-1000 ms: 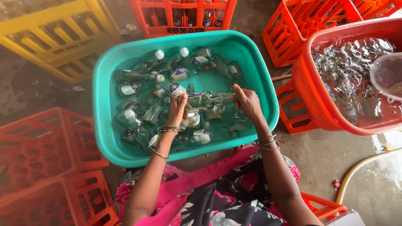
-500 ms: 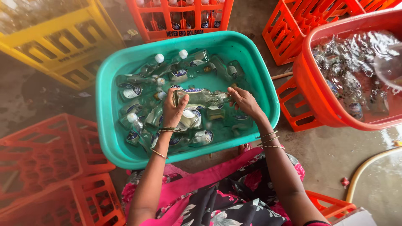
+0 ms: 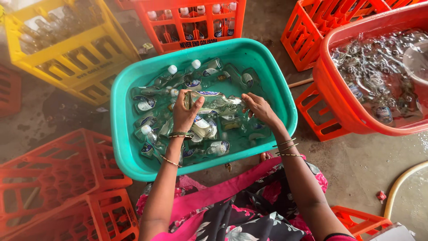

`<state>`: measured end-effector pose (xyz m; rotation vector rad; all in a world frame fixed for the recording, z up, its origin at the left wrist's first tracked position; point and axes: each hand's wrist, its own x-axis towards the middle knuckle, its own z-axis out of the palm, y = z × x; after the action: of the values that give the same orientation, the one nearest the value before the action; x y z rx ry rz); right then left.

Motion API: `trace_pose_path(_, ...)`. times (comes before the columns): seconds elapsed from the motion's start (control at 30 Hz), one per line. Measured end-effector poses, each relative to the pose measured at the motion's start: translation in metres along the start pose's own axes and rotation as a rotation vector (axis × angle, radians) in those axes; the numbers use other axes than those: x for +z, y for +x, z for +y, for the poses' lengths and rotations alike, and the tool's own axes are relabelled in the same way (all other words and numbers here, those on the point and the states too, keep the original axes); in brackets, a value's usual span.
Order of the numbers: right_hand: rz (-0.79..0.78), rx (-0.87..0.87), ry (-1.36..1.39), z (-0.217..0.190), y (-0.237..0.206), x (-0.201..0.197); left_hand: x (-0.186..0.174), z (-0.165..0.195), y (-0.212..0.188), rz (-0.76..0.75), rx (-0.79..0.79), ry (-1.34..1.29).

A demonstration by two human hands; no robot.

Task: The person washes glass bottles by hand in a green tub filled with water. They pick up each bottle, rinse it, and place it into an orange crate. The process is repeated for multiple bottles.

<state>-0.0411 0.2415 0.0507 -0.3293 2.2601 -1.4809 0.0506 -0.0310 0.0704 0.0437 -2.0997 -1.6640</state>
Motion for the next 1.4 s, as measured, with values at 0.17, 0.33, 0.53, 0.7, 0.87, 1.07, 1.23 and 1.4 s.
trace_pose_path(0.17, 0.0, -0.016, 0.034, 0.002, -0.001, -0.004, 0.006, 0.018, 0.008, -0.007, 0.004, 0.032)
trace_pose_path(0.33, 0.002, -0.11, 0.236, 0.01, 0.003, -0.003, 0.012, 0.036, 0.022, -0.034, -0.016, 0.166)
trace_pose_path(0.53, 0.03, -0.088, 0.308, 0.013, 0.005, -0.008, 0.02, 0.055, 0.043, -0.06, -0.02, 0.332)
trace_pose_path(0.7, 0.065, -0.085, 0.421, 0.014, 0.004, -0.01, 0.03, 0.067, 0.054, -0.1, 0.106, 0.313)
trace_pose_path(0.87, 0.113, -0.042, 0.628, 0.015, 0.001, -0.015, 0.047, 0.086, 0.06, -0.195, 0.196, 0.17)
trace_pose_path(1.07, 0.113, 0.004, 0.757, 0.004, -0.009, -0.023, 0.061, 0.117, 0.065, -0.122, 0.179, 0.145)
trace_pose_path(1.23, 0.091, 0.038, 0.769, -0.003, -0.01, -0.023, 0.067, 0.133, 0.068, -0.069, 0.256, 0.213)
trace_pose_path(1.4, 0.081, 0.082, 0.761, -0.001, -0.005, -0.02, 0.075, 0.142, 0.069, -0.073, 0.281, 0.244)
